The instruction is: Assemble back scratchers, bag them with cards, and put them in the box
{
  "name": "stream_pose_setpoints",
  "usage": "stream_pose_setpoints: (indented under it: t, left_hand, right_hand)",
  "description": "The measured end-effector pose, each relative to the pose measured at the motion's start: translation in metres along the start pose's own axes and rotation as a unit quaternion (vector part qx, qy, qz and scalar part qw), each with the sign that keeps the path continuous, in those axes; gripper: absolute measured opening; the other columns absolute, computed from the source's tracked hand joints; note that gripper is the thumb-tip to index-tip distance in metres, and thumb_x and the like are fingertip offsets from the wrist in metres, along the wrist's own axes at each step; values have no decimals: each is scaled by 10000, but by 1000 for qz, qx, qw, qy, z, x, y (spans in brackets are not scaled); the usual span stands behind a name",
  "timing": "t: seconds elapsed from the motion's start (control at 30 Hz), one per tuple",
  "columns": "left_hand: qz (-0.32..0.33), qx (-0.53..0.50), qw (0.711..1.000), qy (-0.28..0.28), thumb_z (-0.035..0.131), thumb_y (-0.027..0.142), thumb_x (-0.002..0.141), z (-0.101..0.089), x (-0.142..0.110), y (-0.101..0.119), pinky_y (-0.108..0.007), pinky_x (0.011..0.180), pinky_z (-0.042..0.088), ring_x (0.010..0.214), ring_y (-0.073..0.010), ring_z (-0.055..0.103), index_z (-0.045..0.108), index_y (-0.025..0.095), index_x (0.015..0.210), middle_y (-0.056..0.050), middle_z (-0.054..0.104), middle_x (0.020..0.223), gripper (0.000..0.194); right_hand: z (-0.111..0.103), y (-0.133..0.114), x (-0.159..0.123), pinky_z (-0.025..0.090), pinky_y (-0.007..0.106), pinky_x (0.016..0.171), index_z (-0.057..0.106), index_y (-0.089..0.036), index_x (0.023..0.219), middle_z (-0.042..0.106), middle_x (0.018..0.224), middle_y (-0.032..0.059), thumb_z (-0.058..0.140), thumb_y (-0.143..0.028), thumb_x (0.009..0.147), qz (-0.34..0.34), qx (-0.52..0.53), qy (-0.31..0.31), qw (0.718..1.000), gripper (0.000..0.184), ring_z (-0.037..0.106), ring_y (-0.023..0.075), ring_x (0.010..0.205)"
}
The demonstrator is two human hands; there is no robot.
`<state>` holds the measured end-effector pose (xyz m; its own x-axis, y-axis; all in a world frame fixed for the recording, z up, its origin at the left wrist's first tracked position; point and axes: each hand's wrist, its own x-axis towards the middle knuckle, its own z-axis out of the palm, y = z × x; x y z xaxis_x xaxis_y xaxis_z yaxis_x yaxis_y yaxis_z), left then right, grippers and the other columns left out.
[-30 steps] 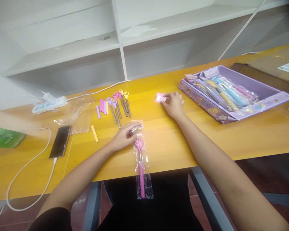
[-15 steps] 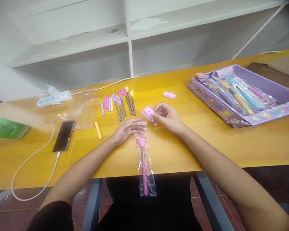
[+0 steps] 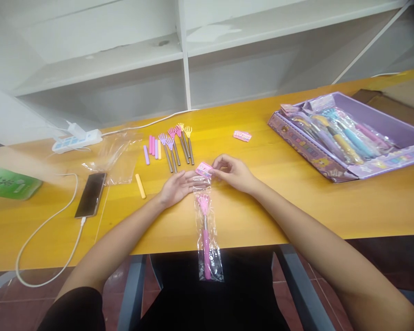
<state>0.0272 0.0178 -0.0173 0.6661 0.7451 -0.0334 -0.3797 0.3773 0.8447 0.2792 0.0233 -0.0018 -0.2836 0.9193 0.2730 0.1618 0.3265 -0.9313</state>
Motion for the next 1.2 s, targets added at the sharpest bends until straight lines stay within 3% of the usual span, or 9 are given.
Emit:
stream_pose_setpoints:
  t: [0.47,0.97,1.2]
  left_hand:
    - [-17,-31,999,12,564,608,966,2,0,3,-556,1252,375,1327,-382,649,686,43,1332,-244,715,1348,684]
    - [-34,-51,998,-32,517,516,994,4,-1,5,-542,1241,377,1371,-383,620,622,29,1429,-247,698,1380,661]
    - [-30,-61,997,-33,538,508,970,5,-2,4,-567,1255,357,1394,-398,600,600,30,1451,-252,682,1400,680]
  right_hand:
    - [-5,-6,-1,527,347,701,765,-236,1043,741,899,49,736,-488,966,-84,-130,-35,987,265,675,203,783]
    - [-3,-10,-6,515,315,676,766,-222,1055,696,878,34,698,-346,1018,-190,-182,-66,963,146,629,161,719]
    - [-3,-10,-7,498,301,669,748,-218,1055,659,865,24,684,-317,1026,-209,-198,-65,955,122,603,151,699]
